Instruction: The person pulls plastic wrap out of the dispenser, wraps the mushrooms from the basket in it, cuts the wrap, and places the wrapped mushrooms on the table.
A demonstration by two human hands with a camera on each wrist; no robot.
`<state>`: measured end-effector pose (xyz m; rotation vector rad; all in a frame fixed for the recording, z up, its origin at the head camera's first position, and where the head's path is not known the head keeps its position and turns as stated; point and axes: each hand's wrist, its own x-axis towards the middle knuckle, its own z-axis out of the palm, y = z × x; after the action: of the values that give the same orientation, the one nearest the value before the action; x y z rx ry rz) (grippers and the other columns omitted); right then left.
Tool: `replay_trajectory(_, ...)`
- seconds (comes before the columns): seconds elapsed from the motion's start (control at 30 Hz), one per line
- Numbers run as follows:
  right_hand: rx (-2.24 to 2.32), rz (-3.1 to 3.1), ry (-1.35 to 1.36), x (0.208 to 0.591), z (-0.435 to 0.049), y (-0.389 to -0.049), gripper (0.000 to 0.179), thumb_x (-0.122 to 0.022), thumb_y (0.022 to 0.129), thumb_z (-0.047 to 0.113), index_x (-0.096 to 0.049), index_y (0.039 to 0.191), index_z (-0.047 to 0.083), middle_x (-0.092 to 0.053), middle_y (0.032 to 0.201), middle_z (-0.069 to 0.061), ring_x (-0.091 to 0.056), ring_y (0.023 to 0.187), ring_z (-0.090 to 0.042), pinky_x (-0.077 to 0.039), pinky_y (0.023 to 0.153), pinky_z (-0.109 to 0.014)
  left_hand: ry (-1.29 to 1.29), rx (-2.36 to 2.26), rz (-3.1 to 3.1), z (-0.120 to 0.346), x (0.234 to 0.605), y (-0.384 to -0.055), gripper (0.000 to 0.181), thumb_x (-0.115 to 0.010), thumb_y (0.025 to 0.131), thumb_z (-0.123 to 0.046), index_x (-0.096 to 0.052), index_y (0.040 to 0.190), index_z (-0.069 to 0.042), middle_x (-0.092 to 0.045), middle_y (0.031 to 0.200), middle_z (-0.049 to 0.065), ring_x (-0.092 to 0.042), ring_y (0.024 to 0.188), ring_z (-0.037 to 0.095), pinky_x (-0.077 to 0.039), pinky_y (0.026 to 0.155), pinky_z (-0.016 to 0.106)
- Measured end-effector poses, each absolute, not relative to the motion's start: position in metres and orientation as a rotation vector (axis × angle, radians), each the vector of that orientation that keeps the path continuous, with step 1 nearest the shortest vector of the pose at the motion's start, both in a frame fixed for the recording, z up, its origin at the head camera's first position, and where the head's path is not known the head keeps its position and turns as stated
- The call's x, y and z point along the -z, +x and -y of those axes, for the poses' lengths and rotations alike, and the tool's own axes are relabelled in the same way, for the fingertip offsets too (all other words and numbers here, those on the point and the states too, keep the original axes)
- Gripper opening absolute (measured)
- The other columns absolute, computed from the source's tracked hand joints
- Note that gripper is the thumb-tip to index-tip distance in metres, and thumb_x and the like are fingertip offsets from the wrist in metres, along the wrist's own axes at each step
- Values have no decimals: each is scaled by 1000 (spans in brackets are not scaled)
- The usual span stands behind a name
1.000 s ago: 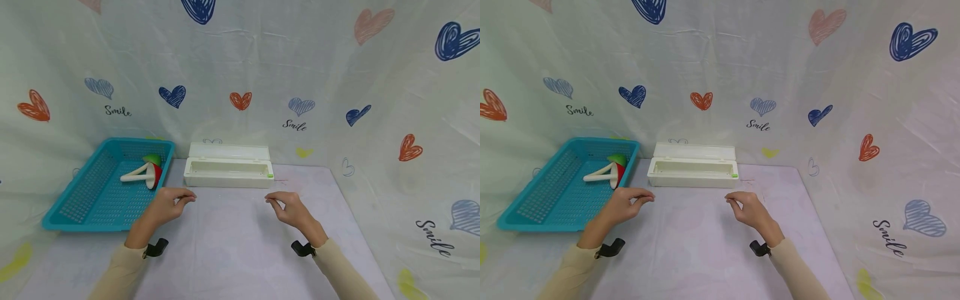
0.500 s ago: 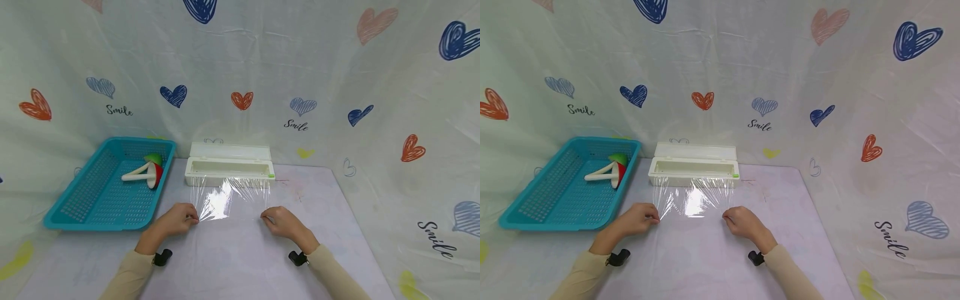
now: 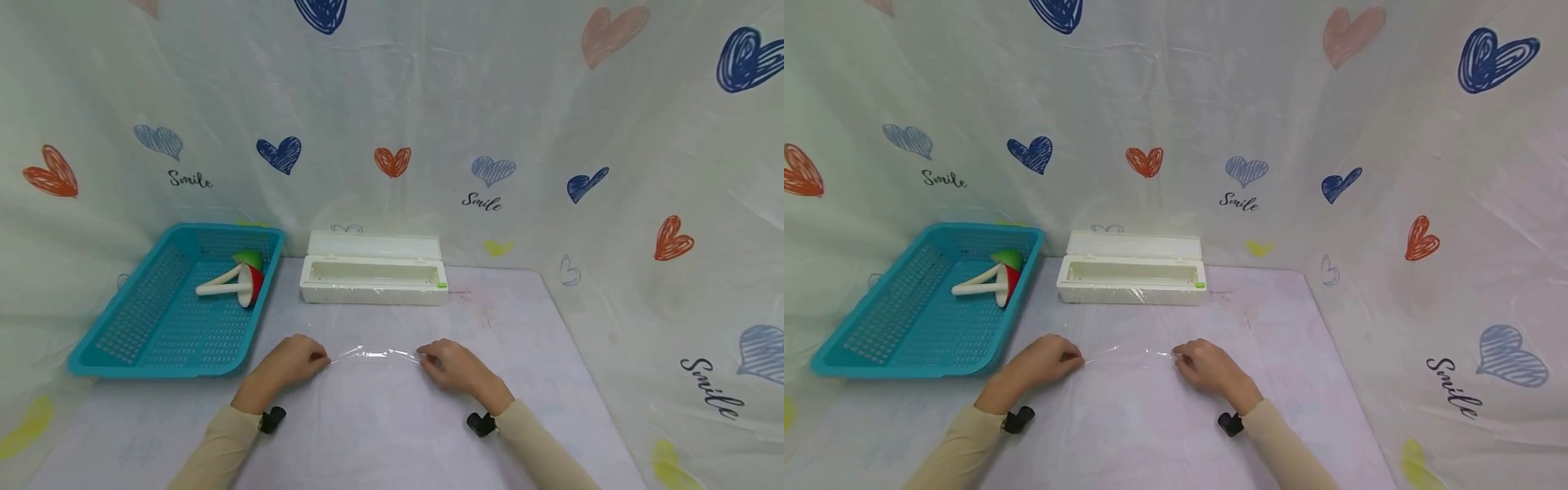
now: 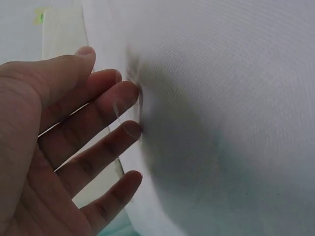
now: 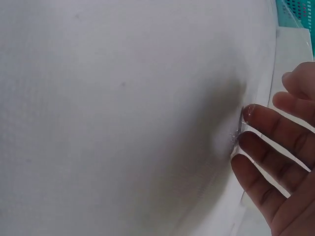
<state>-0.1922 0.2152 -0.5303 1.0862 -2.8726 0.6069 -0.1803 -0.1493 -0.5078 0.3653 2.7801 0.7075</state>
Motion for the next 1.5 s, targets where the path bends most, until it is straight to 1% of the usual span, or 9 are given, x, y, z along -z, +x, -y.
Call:
replay_trajectory(0.17, -847, 2892, 944, 525, -213, -205, 18, -67, 99, 14, -77, 113, 7, -75, 89, 4, -62, 77, -1, -56, 72, -25, 372, -684, -2795, 150, 504, -182, 12, -79, 91, -24, -81, 95, -13, -75, 88, -4, -62, 79, 12, -59, 80, 36)
replay_trajectory(0.37, -1163, 2746, 766, 528, -201, -223, 20, -73, 95, 9, -74, 113, 1, -74, 93, -4, -67, 83, -13, -58, 74, -26, 424, -708, -2808, 150, 495, -186, 9, -78, 93, -23, -80, 94, -15, -70, 82, -6, -57, 75, 11, -55, 72, 30)
replay_trajectory(0.53, -1268, 2746, 694, 542, -196, -227, 25, -75, 92, 6, -71, 115, -1, -69, 95, -5, -65, 84, -12, -58, 75, -26, 511, -768, -2810, 154, 471, -190, 11, -77, 94, -24, -79, 99, -15, -70, 85, -6, -59, 79, 11, -55, 72, 28)
replay_trajectory(0.77, -1346, 2810, 558, 553, -196, -224, 35, -79, 88, 7, -69, 121, 1, -68, 100, -3, -63, 85, -10, -56, 78, -24, 666, -855, -2916, 179, 426, -195, 20, -77, 94, -23, -77, 109, -10, -76, 99, 2, -68, 92, 20, -61, 78, 38)
replay_trajectory(0.97, -1316, 2885, 531, 554, -192, -225, 39, -82, 86, 10, -69, 122, 1, -66, 103, -5, -57, 88, -12, -51, 77, -24, 742, -897, -3010, 208, 394, -202, 19, -75, 95, -17, -78, 111, -6, -77, 98, 4, -68, 88, 19, -60, 74, 37)
replay_trajectory(1.03, -1298, 2909, 527, 553, -190, -225, 40, -83, 85, 9, -69, 121, 0, -65, 104, -6, -56, 89, -13, -50, 78, -25, 721, -874, -3052, 221, 389, -207, 20, -73, 97, -17, -77, 112, -5, -76, 96, 4, -65, 85, 18, -57, 71, 35)
replay_trajectory(1.27, -1289, 2948, 517, 549, -188, -226, 41, -82, 86, 9, -67, 122, 1, -62, 104, -6, -52, 89, -14, -47, 78, -26, 484, -887, -3124, 277, 388, -228, 31, -66, 102, -26, -72, 122, -4, -74, 112, 18, -69, 97, 35, -59, 81, 53)
replay_trajectory(1.33, -1290, 2954, 514, 548, -188, -225, 40, -82, 86, 8, -66, 122, 1, -61, 104, -6, -52, 89, -14, -46, 79, -26, 436, -938, -3129, 293, 393, -233, 34, -65, 103, -29, -70, 124, -3, -73, 116, 22, -69, 99, 38, -60, 79, 51)
replay_trajectory(1.5, -1304, 2963, 500, 548, -189, -224, 40, -81, 87, 9, -66, 124, 2, -61, 105, -5, -52, 91, -13, -46, 80, -26, 343, -1021, -3159, 323, 412, -245, 40, -63, 104, -30, -65, 131, -1, -70, 121, 25, -64, 105, 40, -57, 78, 28)
